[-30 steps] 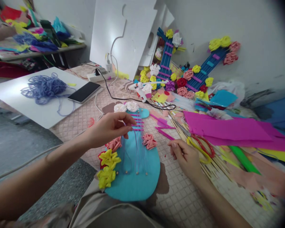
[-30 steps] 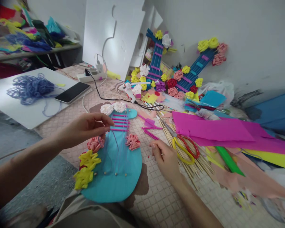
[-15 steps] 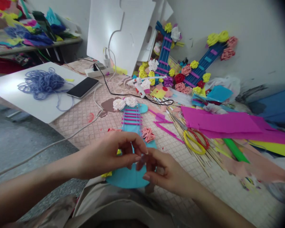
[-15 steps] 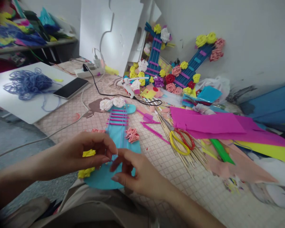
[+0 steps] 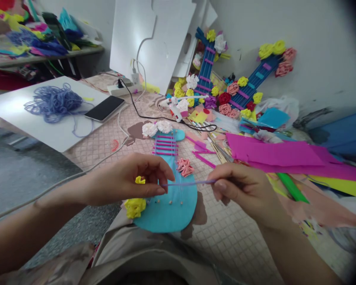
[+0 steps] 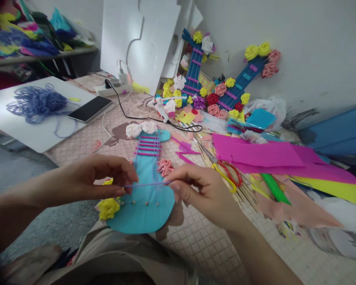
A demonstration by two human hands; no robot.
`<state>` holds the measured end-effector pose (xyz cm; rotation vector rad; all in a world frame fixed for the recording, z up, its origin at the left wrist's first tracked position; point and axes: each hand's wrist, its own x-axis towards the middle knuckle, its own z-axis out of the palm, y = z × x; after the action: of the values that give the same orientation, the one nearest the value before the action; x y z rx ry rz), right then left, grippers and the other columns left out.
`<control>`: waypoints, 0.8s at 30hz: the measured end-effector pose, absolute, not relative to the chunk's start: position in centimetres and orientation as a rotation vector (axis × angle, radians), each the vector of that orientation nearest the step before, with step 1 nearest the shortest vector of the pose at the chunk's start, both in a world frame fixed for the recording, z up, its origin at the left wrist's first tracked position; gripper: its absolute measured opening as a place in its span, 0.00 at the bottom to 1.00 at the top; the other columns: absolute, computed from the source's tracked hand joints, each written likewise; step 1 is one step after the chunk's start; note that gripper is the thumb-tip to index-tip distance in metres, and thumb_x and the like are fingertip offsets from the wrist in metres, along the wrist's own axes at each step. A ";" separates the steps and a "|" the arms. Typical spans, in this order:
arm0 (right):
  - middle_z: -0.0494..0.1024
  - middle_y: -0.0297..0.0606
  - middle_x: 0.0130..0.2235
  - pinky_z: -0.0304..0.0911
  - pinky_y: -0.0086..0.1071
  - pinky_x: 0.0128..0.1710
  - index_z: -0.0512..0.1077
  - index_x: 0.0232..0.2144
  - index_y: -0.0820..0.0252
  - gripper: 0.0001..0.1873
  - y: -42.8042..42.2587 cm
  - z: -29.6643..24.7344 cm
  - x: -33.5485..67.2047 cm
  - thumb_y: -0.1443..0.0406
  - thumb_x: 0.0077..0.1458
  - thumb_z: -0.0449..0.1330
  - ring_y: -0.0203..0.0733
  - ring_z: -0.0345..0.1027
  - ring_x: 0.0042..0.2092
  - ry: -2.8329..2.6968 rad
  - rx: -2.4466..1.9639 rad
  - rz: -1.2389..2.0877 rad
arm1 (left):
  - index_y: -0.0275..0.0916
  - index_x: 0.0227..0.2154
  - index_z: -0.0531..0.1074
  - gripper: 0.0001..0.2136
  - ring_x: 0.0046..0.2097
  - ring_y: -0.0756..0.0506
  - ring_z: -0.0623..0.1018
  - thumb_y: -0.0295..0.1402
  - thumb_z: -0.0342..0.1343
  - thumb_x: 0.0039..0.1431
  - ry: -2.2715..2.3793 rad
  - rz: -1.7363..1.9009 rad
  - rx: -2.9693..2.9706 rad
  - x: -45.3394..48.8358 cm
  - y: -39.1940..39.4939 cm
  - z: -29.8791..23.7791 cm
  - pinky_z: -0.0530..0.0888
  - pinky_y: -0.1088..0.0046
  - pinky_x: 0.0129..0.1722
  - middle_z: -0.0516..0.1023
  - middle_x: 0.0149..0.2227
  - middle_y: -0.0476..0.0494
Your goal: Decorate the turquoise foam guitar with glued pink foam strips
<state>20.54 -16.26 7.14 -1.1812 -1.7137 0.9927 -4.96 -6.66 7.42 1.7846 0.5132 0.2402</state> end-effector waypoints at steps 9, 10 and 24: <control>0.68 0.28 0.21 0.53 0.25 0.16 0.73 0.30 0.57 0.07 -7.6 10.4 20.8 0.61 0.59 0.59 0.28 0.56 0.19 -1.477 -0.981 0.863 | 0.39 0.35 0.74 0.08 0.33 0.49 0.78 0.30 0.61 0.50 0.650 0.555 1.751 -3.6 -1.5 9.4 0.74 0.75 0.29 0.77 0.31 0.47; 0.67 0.27 0.21 0.52 0.25 0.16 0.72 0.30 0.57 0.08 -6.3 10.8 20.7 0.61 0.59 0.59 0.28 0.55 0.18 -1.465 -0.957 0.861 | 0.38 0.34 0.74 0.08 0.33 0.49 0.78 0.30 0.61 0.50 0.686 0.612 1.765 -3.3 -0.7 9.6 0.74 0.75 0.30 0.77 0.30 0.47; 0.71 0.25 0.24 0.56 0.22 0.19 0.65 0.30 0.57 0.09 7.5 15.6 21.5 0.63 0.63 0.52 0.28 0.68 0.24 -1.349 -1.012 0.553 | 0.33 0.38 0.74 0.10 0.33 0.51 0.77 0.29 0.61 0.51 0.831 1.049 1.804 0.2 9.8 10.9 0.72 0.73 0.34 0.79 0.33 0.41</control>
<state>21.49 7.47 15.59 -1.0124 -1.3485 0.5534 0.18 9.76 10.94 1.8039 0.8312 1.0491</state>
